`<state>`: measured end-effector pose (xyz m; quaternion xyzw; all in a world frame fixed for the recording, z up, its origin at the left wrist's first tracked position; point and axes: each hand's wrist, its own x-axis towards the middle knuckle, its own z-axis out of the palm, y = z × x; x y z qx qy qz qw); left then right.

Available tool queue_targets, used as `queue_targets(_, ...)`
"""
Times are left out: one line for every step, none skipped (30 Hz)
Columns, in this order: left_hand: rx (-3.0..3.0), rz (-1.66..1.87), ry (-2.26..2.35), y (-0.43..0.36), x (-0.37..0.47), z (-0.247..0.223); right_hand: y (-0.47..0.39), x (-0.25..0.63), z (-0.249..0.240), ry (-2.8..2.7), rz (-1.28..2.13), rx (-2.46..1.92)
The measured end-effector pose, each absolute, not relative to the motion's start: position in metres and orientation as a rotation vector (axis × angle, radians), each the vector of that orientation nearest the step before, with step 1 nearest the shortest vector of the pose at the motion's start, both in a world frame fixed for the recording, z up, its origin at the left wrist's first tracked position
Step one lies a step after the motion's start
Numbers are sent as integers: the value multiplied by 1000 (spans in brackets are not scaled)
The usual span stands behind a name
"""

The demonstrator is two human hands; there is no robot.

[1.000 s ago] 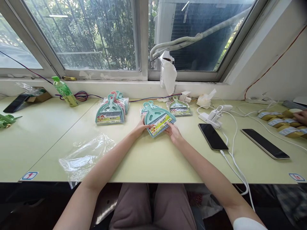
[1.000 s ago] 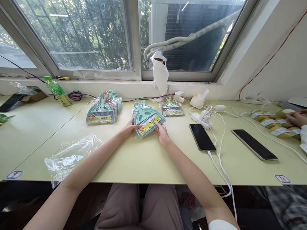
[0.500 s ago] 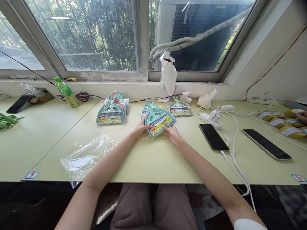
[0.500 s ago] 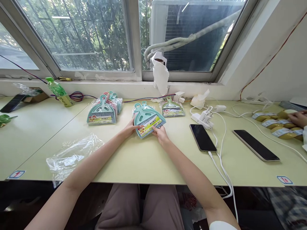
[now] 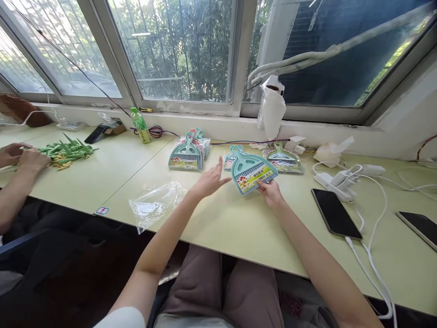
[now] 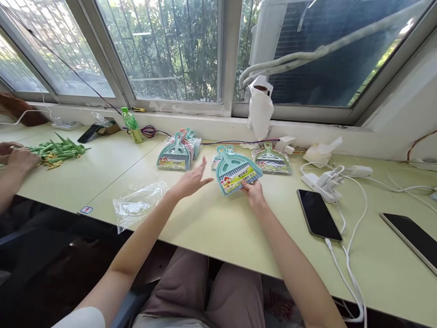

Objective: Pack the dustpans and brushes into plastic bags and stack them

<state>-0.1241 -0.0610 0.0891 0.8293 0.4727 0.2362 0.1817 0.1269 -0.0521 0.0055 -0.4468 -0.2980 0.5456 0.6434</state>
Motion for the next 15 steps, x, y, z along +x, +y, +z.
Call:
queue_targets(2411, 636, 1402, -77, -142, 97, -52, 128, 6, -694, 1244, -1003)
queue_targets(2463, 607, 1507, -92, -161, 101, -52, 129, 7, -705, 1246, -990)
queue_targets(2514, 564, 1647, -106, -181, 101, -52, 130, 7, -712, 1248, -982)
queue_targets(2541, 476, 1804, -119, -201, 98, -52, 130, 7, -712, 1248, -979)
queue_targets(2543, 316, 1922, -129, -218, 91, -52, 130, 7, -707, 1248, -980)
queue_targets(2522, 115, 1972, -137, -234, 83, -51, 130, 7, -702, 1249, -981)
queue_targets(2498, -76, 1970, -144, -246, 73, -51, 129, 6, -695, 1249, -984)
queue_targets(2492, -205, 1938, -150, -254, 64, -50, 129, 5, -687, 1247, -989)
queue_targets(2505, -263, 1925, -154, -259, 55, -49, 128, 4, -680, 1245, -996)
queue_targets(2578, -207, 1882, -158, -260, 49, -49, 128, 4, -672, 1241, -1006)
queue_targets(2657, -132, 1808, -160, -258, 45, -48, 127, 4, -663, 1237, -1016)
queue_targets(2719, -60, 1726, -162, -254, 43, -48, 126, 4, -652, 1234, -1027)
queue_targets(2766, -1, 1619, -162, -247, 43, -48, 126, 4, -637, 1229, -1034)
queue_targets(2795, 48, 1502, -161, -239, 46, -48, 125, 5, -627, 1229, -1029)
queue_targets(2821, 101, 1379, -158, -231, 49, -48, 125, 6, -613, 1221, -1029)
